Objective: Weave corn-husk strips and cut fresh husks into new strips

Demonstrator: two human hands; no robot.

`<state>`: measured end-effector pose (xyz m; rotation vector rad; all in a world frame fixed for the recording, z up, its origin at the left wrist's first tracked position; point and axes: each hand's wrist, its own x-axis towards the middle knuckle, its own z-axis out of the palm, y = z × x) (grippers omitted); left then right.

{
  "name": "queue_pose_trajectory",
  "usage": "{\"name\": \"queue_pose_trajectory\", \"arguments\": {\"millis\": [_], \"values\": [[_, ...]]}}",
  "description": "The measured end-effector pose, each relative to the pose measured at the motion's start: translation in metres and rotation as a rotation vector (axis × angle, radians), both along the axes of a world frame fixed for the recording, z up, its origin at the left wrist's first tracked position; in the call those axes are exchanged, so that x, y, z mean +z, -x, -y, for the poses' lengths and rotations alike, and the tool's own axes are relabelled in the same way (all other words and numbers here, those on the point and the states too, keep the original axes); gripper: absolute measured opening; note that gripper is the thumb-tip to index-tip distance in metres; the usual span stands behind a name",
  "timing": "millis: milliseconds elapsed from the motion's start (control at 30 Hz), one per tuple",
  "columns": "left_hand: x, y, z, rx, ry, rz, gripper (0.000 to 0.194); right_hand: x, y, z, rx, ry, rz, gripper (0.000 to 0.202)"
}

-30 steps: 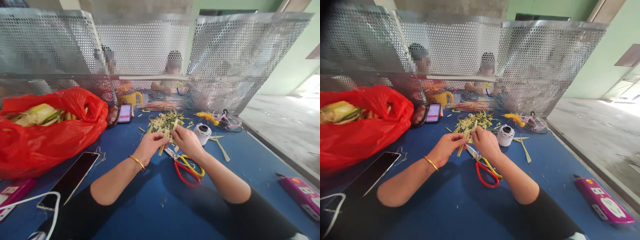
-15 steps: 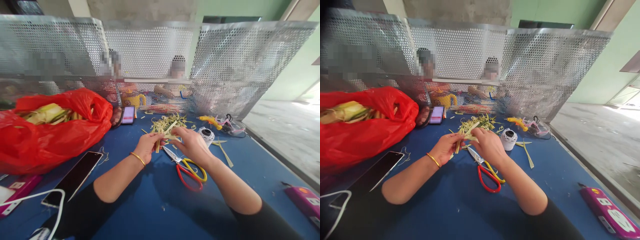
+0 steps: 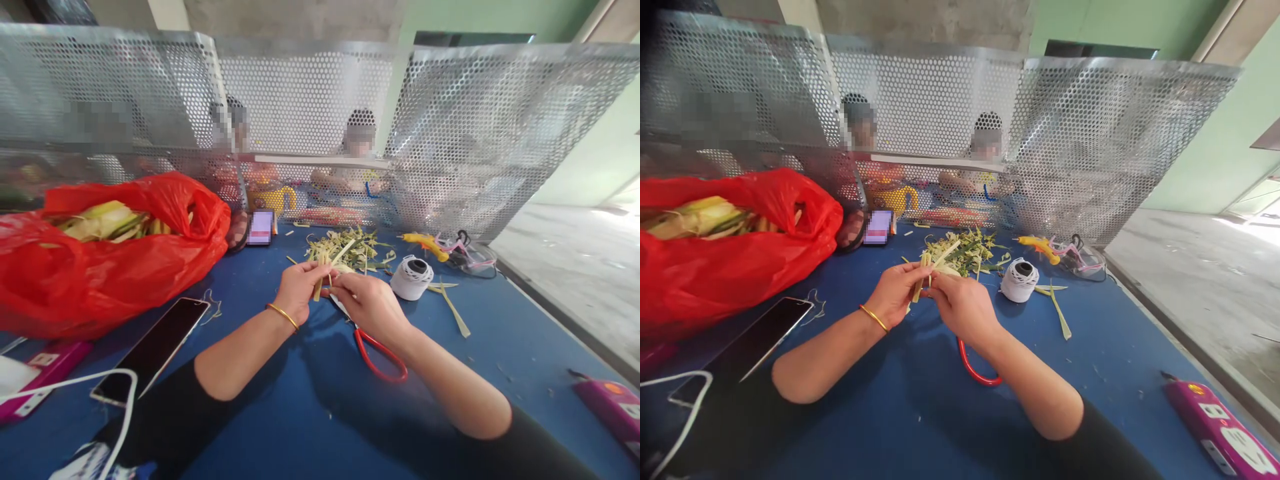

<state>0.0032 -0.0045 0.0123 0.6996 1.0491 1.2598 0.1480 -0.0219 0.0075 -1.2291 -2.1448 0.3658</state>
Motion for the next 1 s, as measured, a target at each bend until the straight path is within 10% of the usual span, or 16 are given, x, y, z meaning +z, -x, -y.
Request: {"name": "queue_pose_trajectory", "arguments": {"millis": [133,233,500,700,833,1000], "values": [[0.001,0.001,0.001,0.039,-0.025,0.001,0.009,0.004,0.007,-0.005,-0.076,0.787,-0.752,0.039],[0.002,0.001,0.002,0.012,-0.030,-0.011,0.008,0.006,0.006,-0.012,-0.224,0.996,-1.154,0.031],[0.000,-0.003,0.006,-0.042,-0.011,-0.067,0.011,-0.014,-0.002,-0.024,-0.274,0.585,-1.349,0.026],[0.001,-0.003,0.003,0.002,-0.024,-0.113,0.017,-0.004,0.005,-0.006,-0.217,-0.093,-0.962,0.017],[0.000,-0.001,0.002,-0.032,-0.068,-0.177,0.029,0.009,0.003,0.001,-0.041,-0.051,-0.846,0.014],[-0.003,-0.001,0.002,-0.105,-0.086,-0.228,0.033,0.008,0.000,-0.005,-0.139,0.082,-0.654,0.024]]}}
